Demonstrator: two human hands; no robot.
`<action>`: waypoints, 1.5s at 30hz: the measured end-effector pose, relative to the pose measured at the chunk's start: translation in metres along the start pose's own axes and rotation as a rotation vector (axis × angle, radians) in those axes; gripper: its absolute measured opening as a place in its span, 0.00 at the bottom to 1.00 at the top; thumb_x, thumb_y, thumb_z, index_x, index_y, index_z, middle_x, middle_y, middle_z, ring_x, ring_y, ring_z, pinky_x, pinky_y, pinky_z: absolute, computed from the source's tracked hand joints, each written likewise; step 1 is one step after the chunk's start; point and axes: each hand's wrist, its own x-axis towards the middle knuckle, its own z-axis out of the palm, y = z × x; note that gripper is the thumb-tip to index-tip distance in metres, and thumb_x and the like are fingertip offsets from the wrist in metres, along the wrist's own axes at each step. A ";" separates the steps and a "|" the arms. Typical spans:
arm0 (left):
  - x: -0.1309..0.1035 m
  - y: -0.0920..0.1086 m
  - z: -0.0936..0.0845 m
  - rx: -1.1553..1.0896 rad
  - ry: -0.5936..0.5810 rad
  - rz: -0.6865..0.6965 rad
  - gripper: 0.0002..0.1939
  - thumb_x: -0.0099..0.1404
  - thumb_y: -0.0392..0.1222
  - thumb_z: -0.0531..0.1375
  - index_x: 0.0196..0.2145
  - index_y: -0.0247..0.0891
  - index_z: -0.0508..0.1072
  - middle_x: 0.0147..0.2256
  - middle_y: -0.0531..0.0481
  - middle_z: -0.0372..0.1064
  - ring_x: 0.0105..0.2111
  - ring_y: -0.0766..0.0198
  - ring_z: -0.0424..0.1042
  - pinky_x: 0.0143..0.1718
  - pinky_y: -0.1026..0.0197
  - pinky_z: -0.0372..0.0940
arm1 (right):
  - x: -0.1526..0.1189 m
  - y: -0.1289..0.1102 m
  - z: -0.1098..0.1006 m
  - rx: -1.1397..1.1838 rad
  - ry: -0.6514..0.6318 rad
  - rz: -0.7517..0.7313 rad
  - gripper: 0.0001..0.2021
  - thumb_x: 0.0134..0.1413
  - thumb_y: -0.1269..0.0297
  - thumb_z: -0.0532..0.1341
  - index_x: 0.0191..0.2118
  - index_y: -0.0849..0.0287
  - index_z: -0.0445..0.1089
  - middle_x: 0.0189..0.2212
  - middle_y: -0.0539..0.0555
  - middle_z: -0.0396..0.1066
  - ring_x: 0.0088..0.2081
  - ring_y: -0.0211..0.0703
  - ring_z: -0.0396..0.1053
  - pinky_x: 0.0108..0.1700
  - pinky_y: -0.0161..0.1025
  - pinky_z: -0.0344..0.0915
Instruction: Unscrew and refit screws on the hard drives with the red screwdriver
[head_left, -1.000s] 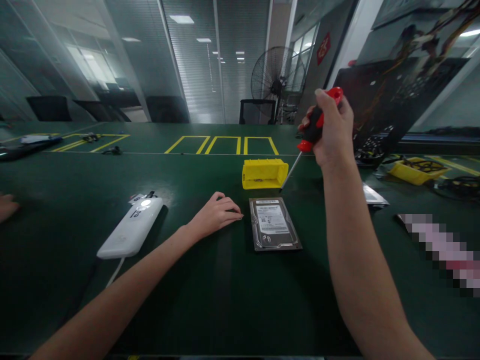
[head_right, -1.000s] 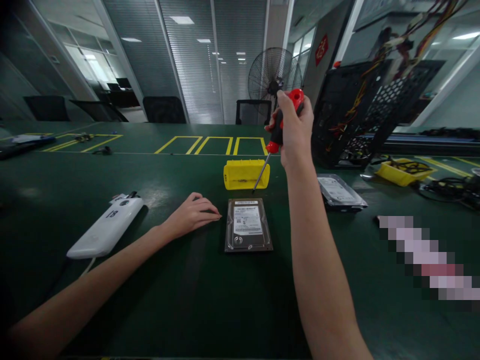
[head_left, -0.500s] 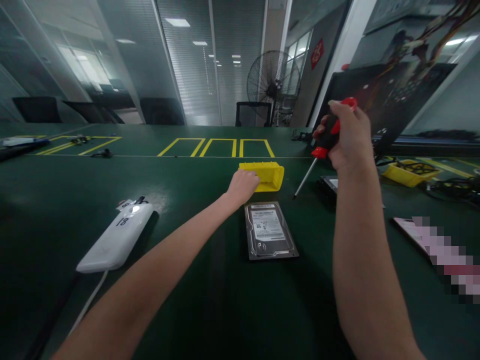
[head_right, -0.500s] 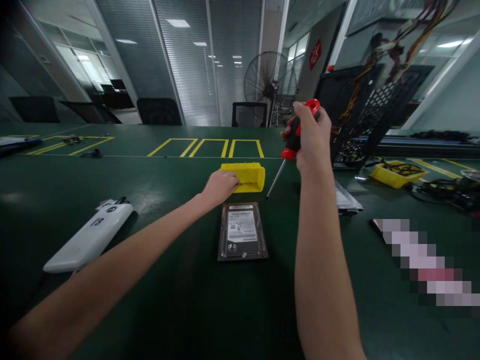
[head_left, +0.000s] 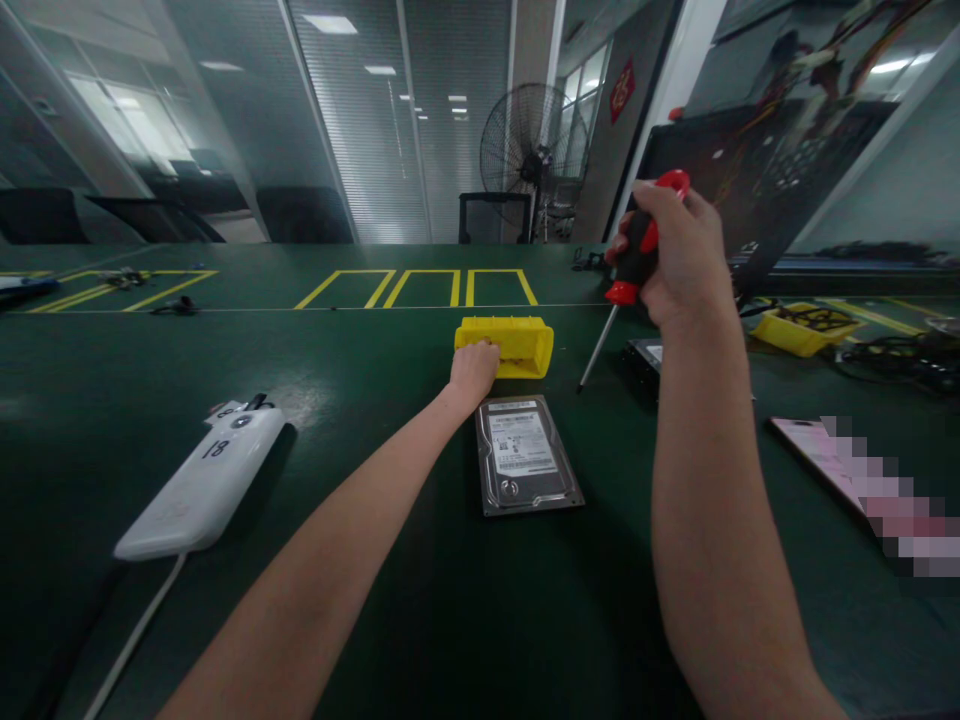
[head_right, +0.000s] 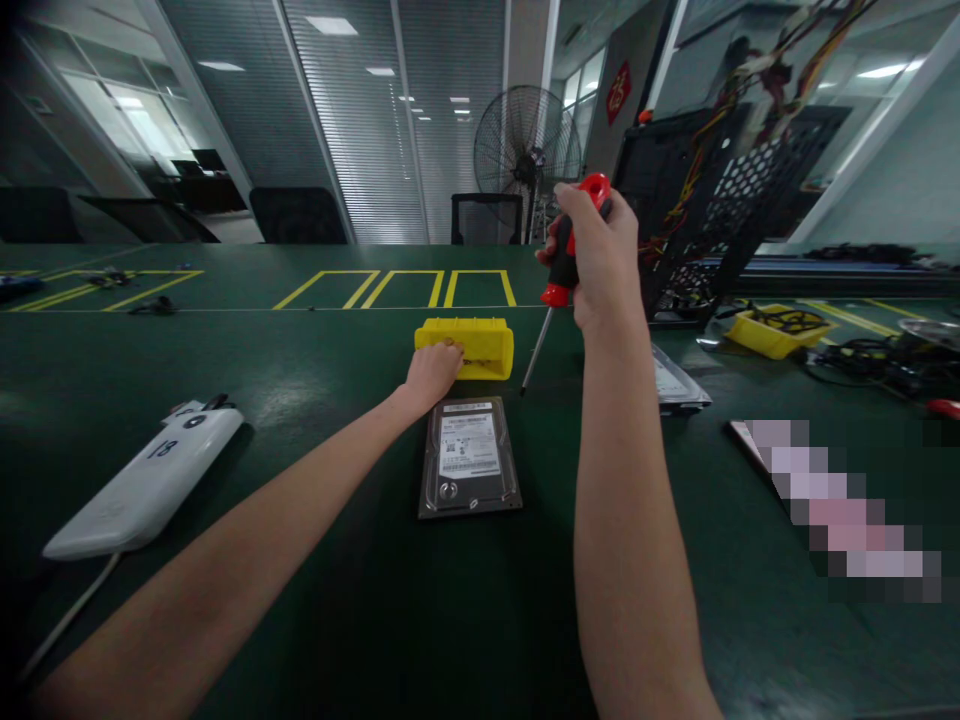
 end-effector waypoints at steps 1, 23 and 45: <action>-0.001 -0.001 0.000 -0.003 -0.004 0.002 0.17 0.68 0.36 0.45 0.42 0.29 0.72 0.41 0.36 0.69 0.37 0.53 0.72 0.35 0.55 0.67 | -0.001 0.000 0.000 0.002 -0.006 -0.003 0.08 0.54 0.76 0.55 0.25 0.60 0.58 0.15 0.44 0.59 0.18 0.30 0.61 0.25 0.32 0.63; 0.007 -0.007 0.003 -0.055 -0.060 0.065 0.14 0.66 0.35 0.50 0.41 0.31 0.73 0.45 0.38 0.65 0.39 0.54 0.71 0.38 0.56 0.67 | -0.003 0.002 0.000 -0.033 -0.130 0.002 0.03 0.51 0.71 0.57 0.29 0.60 0.61 0.18 0.44 0.60 0.17 0.30 0.59 0.19 0.30 0.59; -0.005 -0.002 -0.014 -0.070 0.011 0.145 0.14 0.67 0.38 0.48 0.41 0.31 0.71 0.44 0.40 0.64 0.37 0.58 0.71 0.35 0.60 0.64 | -0.003 0.003 -0.002 -0.070 -0.172 0.013 0.05 0.49 0.65 0.60 0.28 0.56 0.61 0.20 0.45 0.60 0.20 0.32 0.59 0.22 0.33 0.60</action>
